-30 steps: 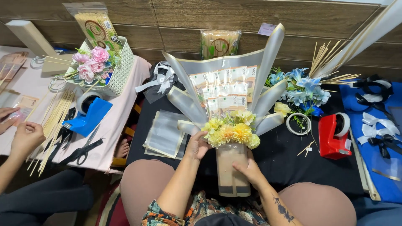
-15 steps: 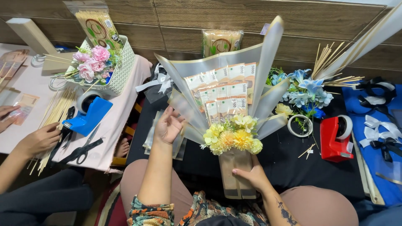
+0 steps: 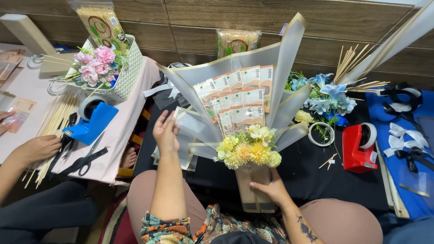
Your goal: The person is carefully arranging and folding decorative wrapping paper around a bouquet made of currency notes and flowers.
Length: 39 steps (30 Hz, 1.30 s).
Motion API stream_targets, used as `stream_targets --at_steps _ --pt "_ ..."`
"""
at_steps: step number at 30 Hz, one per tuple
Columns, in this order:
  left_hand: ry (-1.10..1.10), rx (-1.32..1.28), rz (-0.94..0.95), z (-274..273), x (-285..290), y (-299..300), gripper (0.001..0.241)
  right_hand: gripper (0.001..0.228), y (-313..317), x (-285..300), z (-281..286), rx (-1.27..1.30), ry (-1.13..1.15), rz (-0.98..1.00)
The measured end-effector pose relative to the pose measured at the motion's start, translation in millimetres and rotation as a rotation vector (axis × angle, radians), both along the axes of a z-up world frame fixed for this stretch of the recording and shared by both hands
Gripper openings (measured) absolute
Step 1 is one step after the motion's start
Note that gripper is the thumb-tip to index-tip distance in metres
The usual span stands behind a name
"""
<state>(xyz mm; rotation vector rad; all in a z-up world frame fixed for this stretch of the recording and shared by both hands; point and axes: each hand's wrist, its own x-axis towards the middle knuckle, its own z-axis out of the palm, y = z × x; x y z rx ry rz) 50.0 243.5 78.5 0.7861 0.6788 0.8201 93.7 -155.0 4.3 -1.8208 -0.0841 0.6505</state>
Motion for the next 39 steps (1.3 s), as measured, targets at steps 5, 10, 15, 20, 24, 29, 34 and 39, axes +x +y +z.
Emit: stream_targets --at_steps 5,10,15,20,24,29,34,39 --pt "0.177 0.777 0.224 35 -8 -24 0.038 0.105 4 -2 19 0.028 0.052 -0.024" --pt "0.434 1.634 -0.039 42 2 -64 0.031 0.106 6 -4 12 0.023 0.023 -0.008" --pt "0.92 1.517 -0.086 12 16 -54 0.045 0.104 4 -9 11 0.02 0.064 -0.008" --pt "0.947 1.132 0.012 -23 18 -2 0.064 0.106 4 -8 19 0.034 0.08 -0.027" --pt "0.391 0.98 0.151 13 5 -21 0.051 0.103 9 -9 30 0.076 0.08 -0.052" --pt "0.607 1.709 0.054 48 4 -67 0.033 0.109 11 -10 27 0.046 0.101 -0.026" --pt "0.691 1.673 -0.062 28 13 -71 0.031 0.106 10 -10 23 0.104 0.189 -0.079" --pt "0.615 1.261 0.126 10 13 -55 0.059 0.102 10 -8 20 0.177 0.212 -0.116"
